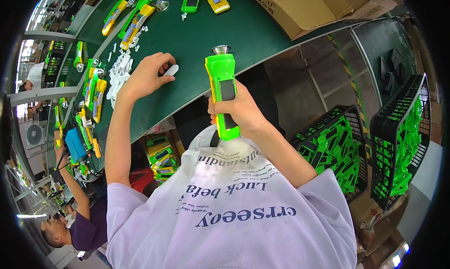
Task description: The person assembles flashlights at a workbench by picking up casing components, inserting switch buttons, pressing the housing halves together, and turning on the lights.
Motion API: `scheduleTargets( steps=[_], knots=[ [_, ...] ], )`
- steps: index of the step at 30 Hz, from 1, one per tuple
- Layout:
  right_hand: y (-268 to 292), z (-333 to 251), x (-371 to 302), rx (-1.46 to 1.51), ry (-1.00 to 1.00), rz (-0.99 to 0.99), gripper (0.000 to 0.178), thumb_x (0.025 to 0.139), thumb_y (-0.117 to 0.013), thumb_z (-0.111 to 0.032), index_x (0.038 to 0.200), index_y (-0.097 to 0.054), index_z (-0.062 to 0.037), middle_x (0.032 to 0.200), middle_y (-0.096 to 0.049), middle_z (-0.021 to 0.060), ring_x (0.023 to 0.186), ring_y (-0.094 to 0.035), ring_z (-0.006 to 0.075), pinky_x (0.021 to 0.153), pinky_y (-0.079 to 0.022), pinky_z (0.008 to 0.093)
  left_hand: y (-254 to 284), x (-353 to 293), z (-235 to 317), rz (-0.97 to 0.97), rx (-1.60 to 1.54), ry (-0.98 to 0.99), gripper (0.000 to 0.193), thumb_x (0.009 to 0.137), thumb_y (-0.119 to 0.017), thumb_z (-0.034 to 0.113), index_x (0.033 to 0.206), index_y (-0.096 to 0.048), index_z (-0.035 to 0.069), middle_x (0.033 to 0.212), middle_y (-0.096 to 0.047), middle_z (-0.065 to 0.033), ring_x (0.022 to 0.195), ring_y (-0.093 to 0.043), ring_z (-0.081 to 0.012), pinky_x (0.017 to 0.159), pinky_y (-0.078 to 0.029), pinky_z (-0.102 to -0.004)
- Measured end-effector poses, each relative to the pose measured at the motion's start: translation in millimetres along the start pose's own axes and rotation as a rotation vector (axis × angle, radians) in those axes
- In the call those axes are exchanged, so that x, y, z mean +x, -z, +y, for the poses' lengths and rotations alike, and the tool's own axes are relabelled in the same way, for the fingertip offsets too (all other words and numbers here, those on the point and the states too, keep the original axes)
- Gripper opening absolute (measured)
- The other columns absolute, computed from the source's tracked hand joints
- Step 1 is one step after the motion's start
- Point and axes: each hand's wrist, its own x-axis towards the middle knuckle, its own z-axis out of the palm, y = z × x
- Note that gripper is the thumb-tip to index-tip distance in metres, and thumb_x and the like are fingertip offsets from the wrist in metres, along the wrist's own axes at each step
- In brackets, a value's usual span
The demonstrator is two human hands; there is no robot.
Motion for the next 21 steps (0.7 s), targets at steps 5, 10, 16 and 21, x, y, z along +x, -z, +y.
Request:
scheduleTargets(
  steps=[5, 10, 16, 21],
  knots=[
    [-1, 0, -1, -0.005, -0.008, -0.015, 0.043, 0.065, -0.065, 0.005, 0.105, -0.051, -0.0027, 0.079, -0.061, 0.0086, 0.062, -0.061, 0.0203, 0.058, -0.054, 0.0357, 0, 4, 5, -0.029, 0.084, 0.013, 0.027, 0.077, -0.069, 0.001, 0.102, -0.060, 0.003, 0.086, -0.059, -0.0133, 0.078, -0.062, -0.0288, 0.071, -0.051, -0.0391],
    [-1, -1, -1, 0.003, -0.011, -0.066, 0.042, 0.068, -0.066, 0.008, 0.103, -0.046, -0.0023, 0.079, -0.060, 0.0100, 0.063, -0.061, 0.0201, 0.060, -0.054, 0.0351, -11, 3, 12, 0.028, 0.377, -0.024, 0.030, 0.074, -0.068, 0.001, 0.103, -0.059, 0.004, 0.087, -0.061, -0.0163, 0.081, -0.064, -0.0345, 0.073, -0.053, -0.0418],
    [-4, -1, -5, -0.018, -0.028, -0.092, 0.047, 0.067, -0.064, 0.010, 0.108, -0.046, -0.0019, 0.084, -0.059, 0.0109, 0.066, -0.061, 0.0206, 0.062, -0.054, 0.0361, -14, -3, 23, 0.039, 0.508, -0.016, 0.034, 0.073, -0.067, 0.000, 0.105, -0.057, 0.004, 0.086, -0.063, -0.0152, 0.076, -0.067, -0.0318, 0.071, -0.055, -0.0387],
    [-5, -3, -4, -0.038, 0.014, 0.006, 0.053, 0.067, -0.065, 0.010, 0.115, -0.046, -0.0011, 0.085, -0.059, 0.0096, 0.068, -0.063, 0.0187, 0.061, -0.054, 0.0338, -29, -30, 75, 0.210, -0.981, -0.031, 0.031, 0.077, -0.068, -0.005, 0.106, -0.058, -0.001, 0.091, -0.067, -0.0080, 0.081, -0.068, -0.0134, 0.076, -0.057, -0.0278]
  ],
)
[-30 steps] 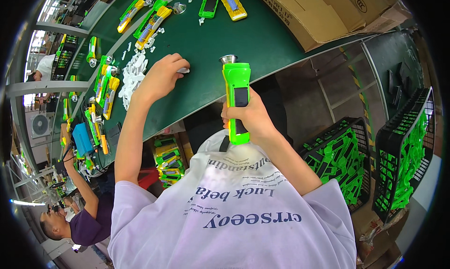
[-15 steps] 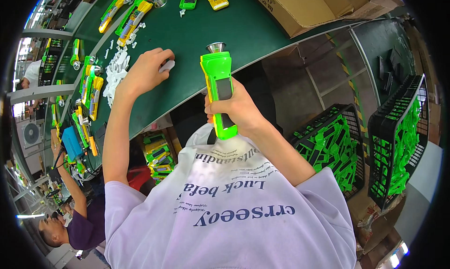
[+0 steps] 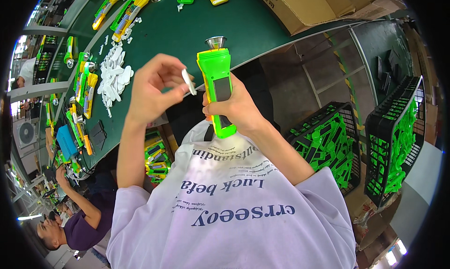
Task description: The person assembles flashlights at a workbench by picking up casing components, inserting switch buttons, pressing the housing halves together, and turning on the lights.
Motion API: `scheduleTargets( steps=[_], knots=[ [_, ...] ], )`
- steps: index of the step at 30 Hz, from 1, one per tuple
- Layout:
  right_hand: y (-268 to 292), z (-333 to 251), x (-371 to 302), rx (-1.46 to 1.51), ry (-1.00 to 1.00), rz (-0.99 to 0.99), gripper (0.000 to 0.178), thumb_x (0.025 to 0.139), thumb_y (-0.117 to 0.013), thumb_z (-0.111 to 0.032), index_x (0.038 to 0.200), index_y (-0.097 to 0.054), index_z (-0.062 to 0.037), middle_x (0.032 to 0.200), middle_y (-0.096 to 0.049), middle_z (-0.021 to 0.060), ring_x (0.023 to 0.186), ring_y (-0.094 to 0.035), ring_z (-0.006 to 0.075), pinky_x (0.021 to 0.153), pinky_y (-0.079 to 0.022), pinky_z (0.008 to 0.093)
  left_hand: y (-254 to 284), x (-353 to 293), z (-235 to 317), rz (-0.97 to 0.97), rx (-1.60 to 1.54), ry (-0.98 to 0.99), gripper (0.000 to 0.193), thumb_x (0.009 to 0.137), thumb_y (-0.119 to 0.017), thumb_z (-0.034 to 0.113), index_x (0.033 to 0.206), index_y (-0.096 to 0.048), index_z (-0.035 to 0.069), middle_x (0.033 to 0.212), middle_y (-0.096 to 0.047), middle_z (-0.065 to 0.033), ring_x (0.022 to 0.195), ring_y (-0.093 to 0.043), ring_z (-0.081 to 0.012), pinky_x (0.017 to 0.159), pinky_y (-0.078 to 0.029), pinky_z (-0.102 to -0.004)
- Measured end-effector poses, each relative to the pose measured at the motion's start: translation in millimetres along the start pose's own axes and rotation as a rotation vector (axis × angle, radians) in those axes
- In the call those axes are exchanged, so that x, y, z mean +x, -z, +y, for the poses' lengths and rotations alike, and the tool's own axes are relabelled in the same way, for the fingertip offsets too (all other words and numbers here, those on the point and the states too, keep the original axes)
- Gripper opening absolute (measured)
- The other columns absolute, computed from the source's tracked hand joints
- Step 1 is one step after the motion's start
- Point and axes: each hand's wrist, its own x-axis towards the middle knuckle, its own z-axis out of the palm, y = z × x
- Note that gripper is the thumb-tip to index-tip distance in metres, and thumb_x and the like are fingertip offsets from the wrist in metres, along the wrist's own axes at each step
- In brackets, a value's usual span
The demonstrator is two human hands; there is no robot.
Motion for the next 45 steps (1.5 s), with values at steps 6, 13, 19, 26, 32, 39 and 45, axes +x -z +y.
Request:
scheduleTargets(
  steps=[6, 13, 19, 26, 32, 39, 45],
  knots=[
    [-8, -3, 0, -0.049, 0.045, 0.018, 0.051, 0.066, -0.063, 0.011, 0.113, -0.050, -0.0023, 0.084, -0.060, 0.0086, 0.067, -0.063, 0.0192, 0.061, -0.054, 0.0346, -29, -15, 4, 0.109, -0.111, 0.118, 0.032, 0.080, -0.069, -0.009, 0.108, -0.057, -0.003, 0.095, -0.069, -0.0136, 0.084, -0.069, -0.0139, 0.075, -0.058, -0.0247],
    [-3, 10, 5, -0.115, 0.138, 0.002, 0.054, 0.066, -0.064, 0.009, 0.117, -0.049, -0.0026, 0.092, -0.057, 0.0068, 0.069, -0.062, 0.0141, 0.059, -0.052, 0.0288, -52, -25, 1, 0.255, -0.043, 0.215, 0.021, 0.084, -0.066, -0.007, 0.105, -0.064, -0.008, 0.089, -0.070, -0.0126, 0.080, -0.070, -0.0148, 0.071, -0.058, -0.0247],
    [-1, 9, 4, -0.095, 0.169, -0.004, 0.049, 0.067, -0.062, 0.009, 0.113, -0.051, -0.0025, 0.090, -0.058, 0.0064, 0.067, -0.061, 0.0135, 0.058, -0.052, 0.0280, -66, -33, -13, 0.330, 0.210, -0.043, 0.015, 0.090, -0.066, 0.003, 0.100, -0.069, -0.007, 0.085, -0.068, -0.0087, 0.068, -0.065, -0.0120, 0.061, -0.053, -0.0243],
    [-11, 15, 2, -0.421, 0.090, 0.037, 0.059, 0.068, -0.072, -0.003, 0.119, -0.042, 0.0013, 0.086, -0.060, 0.0123, 0.069, -0.063, 0.0161, 0.060, -0.052, 0.0292, -72, -21, -23, 0.484, -0.156, 0.188, 0.021, 0.088, -0.072, 0.014, 0.097, -0.068, -0.004, 0.067, -0.059, 0.0017, 0.053, -0.045, -0.0007, 0.046, -0.034, -0.0195],
    [-15, 34, -2, -0.697, 0.273, 0.222, 0.044, 0.068, -0.080, -0.014, 0.099, -0.053, 0.0002, 0.085, -0.066, 0.0104, 0.077, -0.064, 0.0172, 0.071, -0.051, 0.0328, -79, -24, -22, 0.589, -0.098, 0.117, 0.024, 0.088, -0.072, 0.016, 0.102, -0.066, -0.003, 0.076, -0.064, -0.0006, 0.065, -0.055, -0.0035, 0.058, -0.043, -0.0198],
    [-17, 28, -3, -0.750, 0.184, 0.127, 0.048, 0.067, -0.082, -0.017, 0.101, -0.052, -0.0004, 0.082, -0.068, 0.0130, 0.072, -0.066, 0.0207, 0.069, -0.052, 0.0343, -70, -16, -32, 0.568, -0.228, 0.106, 0.041, 0.096, -0.064, 0.035, 0.111, -0.056, -0.002, 0.090, -0.068, -0.0104, 0.079, -0.064, -0.0128, 0.075, -0.052, -0.0275],
    [-14, 39, 1, -0.841, 0.296, 0.180, 0.058, 0.067, -0.083, -0.018, 0.110, -0.048, -0.0014, 0.087, -0.067, 0.0139, 0.077, -0.067, 0.0235, 0.072, -0.052, 0.0349, -78, -13, -29, 0.668, -0.075, 0.031, 0.038, 0.096, -0.064, 0.032, 0.108, -0.056, -0.003, 0.089, -0.068, -0.0102, 0.079, -0.064, -0.0132, 0.072, -0.051, -0.0272]
  ],
)
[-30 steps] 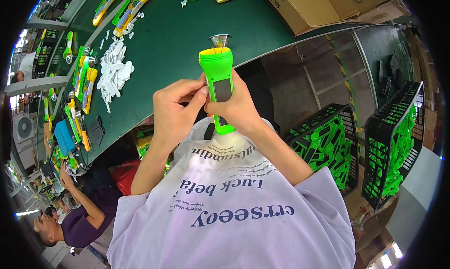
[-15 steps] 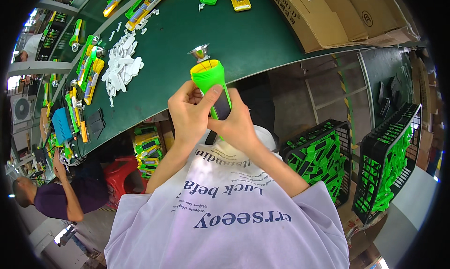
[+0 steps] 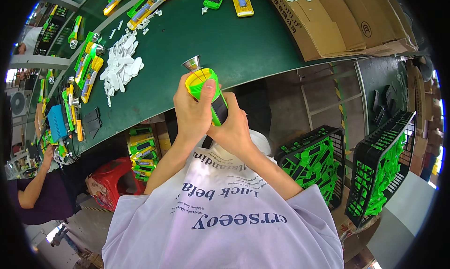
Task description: The person assembles flashlights at a workbench by picking up casing components, inserting switch buttons, pressing the housing halves together, and turning on the lights.
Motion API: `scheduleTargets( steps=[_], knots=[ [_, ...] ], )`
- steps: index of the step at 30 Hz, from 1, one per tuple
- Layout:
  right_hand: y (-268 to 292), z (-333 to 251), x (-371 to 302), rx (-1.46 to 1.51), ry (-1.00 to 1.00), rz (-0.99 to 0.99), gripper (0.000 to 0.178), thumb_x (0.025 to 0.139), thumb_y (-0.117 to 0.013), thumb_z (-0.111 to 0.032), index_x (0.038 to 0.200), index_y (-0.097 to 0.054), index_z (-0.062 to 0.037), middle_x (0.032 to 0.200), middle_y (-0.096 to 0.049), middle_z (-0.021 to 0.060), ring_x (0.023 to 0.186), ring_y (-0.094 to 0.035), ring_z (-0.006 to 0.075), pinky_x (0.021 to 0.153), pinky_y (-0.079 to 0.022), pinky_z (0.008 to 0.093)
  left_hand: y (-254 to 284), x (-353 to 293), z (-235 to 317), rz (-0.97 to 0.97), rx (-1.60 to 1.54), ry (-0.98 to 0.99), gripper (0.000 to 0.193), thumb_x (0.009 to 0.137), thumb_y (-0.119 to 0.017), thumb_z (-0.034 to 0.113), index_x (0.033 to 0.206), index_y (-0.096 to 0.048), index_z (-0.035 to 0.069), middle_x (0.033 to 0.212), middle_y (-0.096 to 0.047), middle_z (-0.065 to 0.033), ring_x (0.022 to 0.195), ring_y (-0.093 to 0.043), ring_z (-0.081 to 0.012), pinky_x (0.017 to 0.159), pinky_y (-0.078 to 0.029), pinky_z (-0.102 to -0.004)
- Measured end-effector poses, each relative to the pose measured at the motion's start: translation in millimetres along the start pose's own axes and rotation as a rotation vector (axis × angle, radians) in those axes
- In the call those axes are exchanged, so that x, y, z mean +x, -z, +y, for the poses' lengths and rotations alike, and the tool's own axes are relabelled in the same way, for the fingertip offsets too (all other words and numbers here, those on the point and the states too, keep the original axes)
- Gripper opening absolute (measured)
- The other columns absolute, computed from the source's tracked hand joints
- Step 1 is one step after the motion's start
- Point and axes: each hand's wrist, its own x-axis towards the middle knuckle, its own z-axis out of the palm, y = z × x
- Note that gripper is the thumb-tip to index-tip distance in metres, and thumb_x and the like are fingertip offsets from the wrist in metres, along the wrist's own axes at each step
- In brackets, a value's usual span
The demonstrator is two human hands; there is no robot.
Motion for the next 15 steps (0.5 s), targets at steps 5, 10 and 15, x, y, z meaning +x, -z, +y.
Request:
scheduleTargets(
  steps=[5, 10, 15],
  knots=[
    [-5, 4, 0, 0.047, -0.016, 0.081, 0.057, 0.067, -0.082, -0.015, 0.111, -0.047, -0.0025, 0.087, -0.067, 0.0141, 0.077, -0.068, 0.0257, 0.071, -0.051, 0.0353, -2, -1, 9, -0.043, 0.017, 0.010, 0.038, 0.096, -0.063, 0.032, 0.108, -0.055, -0.004, 0.088, -0.068, -0.0099, 0.078, -0.063, -0.0134, 0.070, -0.050, -0.0272],
    [-6, 6, 0, -0.024, 0.014, 0.169, 0.053, 0.068, -0.082, -0.014, 0.108, -0.048, -0.0037, 0.084, -0.066, 0.0144, 0.073, -0.068, 0.0261, 0.069, -0.051, 0.0356, -2, 1, 6, -0.032, 0.032, -0.044, 0.042, 0.095, -0.063, 0.034, 0.109, -0.055, -0.004, 0.090, -0.067, -0.0100, 0.080, -0.062, -0.0132, 0.071, -0.050, -0.0274],
    [10, 6, 8, -0.044, -0.025, 0.045, 0.051, 0.069, -0.081, -0.013, 0.107, -0.050, -0.0019, 0.084, -0.067, 0.0131, 0.071, -0.068, 0.0241, 0.066, -0.051, 0.0337, 4, 1, 13, -0.167, -0.067, 0.044, 0.040, 0.092, -0.068, 0.025, 0.115, -0.055, -0.005, 0.104, -0.064, -0.0102, 0.090, -0.060, -0.0135, 0.077, -0.049, -0.0279]
  ],
)
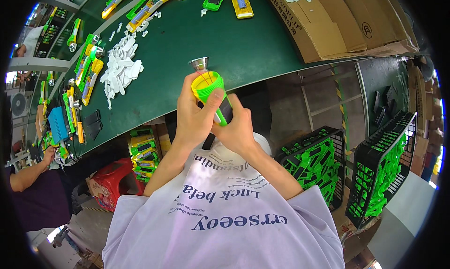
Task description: The person assembles flashlights at a workbench by picking up casing components, inserting switch buttons, pressing the housing halves together, and turning on the lights.
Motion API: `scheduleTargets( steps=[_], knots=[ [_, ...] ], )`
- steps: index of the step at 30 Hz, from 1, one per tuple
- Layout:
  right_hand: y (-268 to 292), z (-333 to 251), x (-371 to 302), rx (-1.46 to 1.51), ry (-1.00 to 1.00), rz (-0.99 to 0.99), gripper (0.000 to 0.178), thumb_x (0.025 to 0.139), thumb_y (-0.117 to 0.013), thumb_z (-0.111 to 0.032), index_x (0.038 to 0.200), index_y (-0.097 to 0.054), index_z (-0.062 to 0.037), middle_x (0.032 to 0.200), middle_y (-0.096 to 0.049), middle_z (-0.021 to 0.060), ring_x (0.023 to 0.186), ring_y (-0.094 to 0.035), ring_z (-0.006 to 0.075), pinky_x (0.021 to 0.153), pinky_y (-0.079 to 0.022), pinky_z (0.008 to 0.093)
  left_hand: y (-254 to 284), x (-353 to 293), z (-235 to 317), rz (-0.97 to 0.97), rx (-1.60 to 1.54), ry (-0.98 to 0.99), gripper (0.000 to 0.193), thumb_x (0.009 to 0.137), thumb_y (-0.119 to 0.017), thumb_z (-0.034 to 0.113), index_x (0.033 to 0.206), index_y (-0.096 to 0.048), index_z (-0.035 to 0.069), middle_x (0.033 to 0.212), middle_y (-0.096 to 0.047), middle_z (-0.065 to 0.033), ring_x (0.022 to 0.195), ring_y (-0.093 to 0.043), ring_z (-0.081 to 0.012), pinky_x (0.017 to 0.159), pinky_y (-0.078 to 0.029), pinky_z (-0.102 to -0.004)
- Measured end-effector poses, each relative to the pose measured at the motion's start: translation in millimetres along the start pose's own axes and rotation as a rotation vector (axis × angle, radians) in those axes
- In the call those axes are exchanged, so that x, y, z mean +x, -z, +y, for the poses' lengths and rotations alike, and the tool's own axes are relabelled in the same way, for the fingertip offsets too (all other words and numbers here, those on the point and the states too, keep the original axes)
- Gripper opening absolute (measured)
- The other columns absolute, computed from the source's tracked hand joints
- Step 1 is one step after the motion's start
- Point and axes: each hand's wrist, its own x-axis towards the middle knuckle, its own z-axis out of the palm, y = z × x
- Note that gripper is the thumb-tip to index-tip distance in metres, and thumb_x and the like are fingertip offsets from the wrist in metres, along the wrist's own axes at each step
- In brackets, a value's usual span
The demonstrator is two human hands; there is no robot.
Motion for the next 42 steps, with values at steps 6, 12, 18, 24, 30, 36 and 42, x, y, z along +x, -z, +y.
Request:
scheduleTargets(
  steps=[6, 12, 18, 24, 30, 36, 42],
  knots=[
    [11, -3, 3, 0.838, -0.296, -0.575, 0.051, 0.072, -0.074, -0.004, 0.116, -0.049, -0.0024, 0.072, -0.055, 0.0053, 0.053, -0.055, 0.0141, 0.050, -0.044, 0.0279, 30, 48, 7, -0.206, 0.359, -0.212, 0.036, 0.094, -0.064, 0.026, 0.110, -0.065, -0.006, 0.096, -0.069, -0.0082, 0.086, -0.063, -0.0156, 0.079, -0.049, -0.0302],
    [10, 6, -1, 1.568, -0.411, -0.685, 0.042, 0.079, -0.061, -0.013, 0.116, -0.043, -0.0091, 0.068, -0.043, 0.0047, 0.051, -0.043, 0.0153, 0.045, -0.039, 0.0297, 94, 156, -6, 0.062, 0.950, -0.347, 0.028, 0.090, -0.065, 0.030, 0.095, -0.073, 0.003, 0.082, -0.072, -0.0147, 0.071, -0.068, -0.0289, 0.069, -0.053, -0.0374],
    [17, 12, -1, 1.632, -0.277, -0.686, 0.037, 0.080, -0.061, -0.013, 0.111, -0.041, -0.0102, 0.069, -0.044, 0.0050, 0.053, -0.044, 0.0153, 0.047, -0.041, 0.0301, 167, 207, -4, -0.009, 1.348, -0.266, 0.036, 0.072, -0.082, 0.022, 0.099, -0.068, 0.003, 0.087, -0.066, -0.0162, 0.085, -0.065, -0.0315, 0.077, -0.051, -0.0407],
    [22, 19, -4, 1.634, -0.252, -0.636, 0.038, 0.079, -0.061, -0.012, 0.110, -0.040, -0.0101, 0.069, -0.044, 0.0051, 0.053, -0.045, 0.0155, 0.047, -0.041, 0.0306, 178, 200, 6, -0.127, 1.233, -0.103, 0.029, 0.069, -0.083, 0.008, 0.092, -0.066, 0.001, 0.078, -0.065, -0.0109, 0.075, -0.062, -0.0235, 0.071, -0.050, -0.0345],
    [19, 8, -3, 1.751, -0.254, -0.770, 0.037, 0.076, -0.062, -0.006, 0.109, -0.043, -0.0094, 0.068, -0.045, 0.0057, 0.052, -0.045, 0.0161, 0.047, -0.039, 0.0300, 203, 210, 0, -0.195, 1.219, -0.204, 0.019, 0.079, -0.076, 0.015, 0.084, -0.066, -0.001, 0.073, -0.067, -0.0105, 0.066, -0.062, -0.0178, 0.063, -0.050, -0.0321],
    [22, 14, -2, 1.782, -0.207, -0.762, 0.041, 0.073, -0.060, -0.002, 0.109, -0.043, -0.0077, 0.067, -0.044, 0.0056, 0.051, -0.047, 0.0160, 0.046, -0.040, 0.0303, 79, 110, 35, -0.243, 0.359, -0.140, 0.016, 0.093, -0.063, 0.013, 0.100, -0.071, 0.000, 0.086, -0.065, -0.0052, 0.077, -0.060, -0.0115, 0.070, -0.050, -0.0253],
    [24, 5, -5, 1.672, -0.216, -0.765, 0.042, 0.071, -0.062, -0.002, 0.108, -0.043, -0.0081, 0.066, -0.045, 0.0061, 0.049, -0.049, 0.0169, 0.046, -0.043, 0.0306, 9, 19, 27, -0.257, -0.144, -0.011, 0.006, 0.089, -0.066, 0.000, 0.094, -0.066, -0.003, 0.079, -0.064, -0.0051, 0.067, -0.058, -0.0090, 0.061, -0.048, -0.0219]
  ],
)
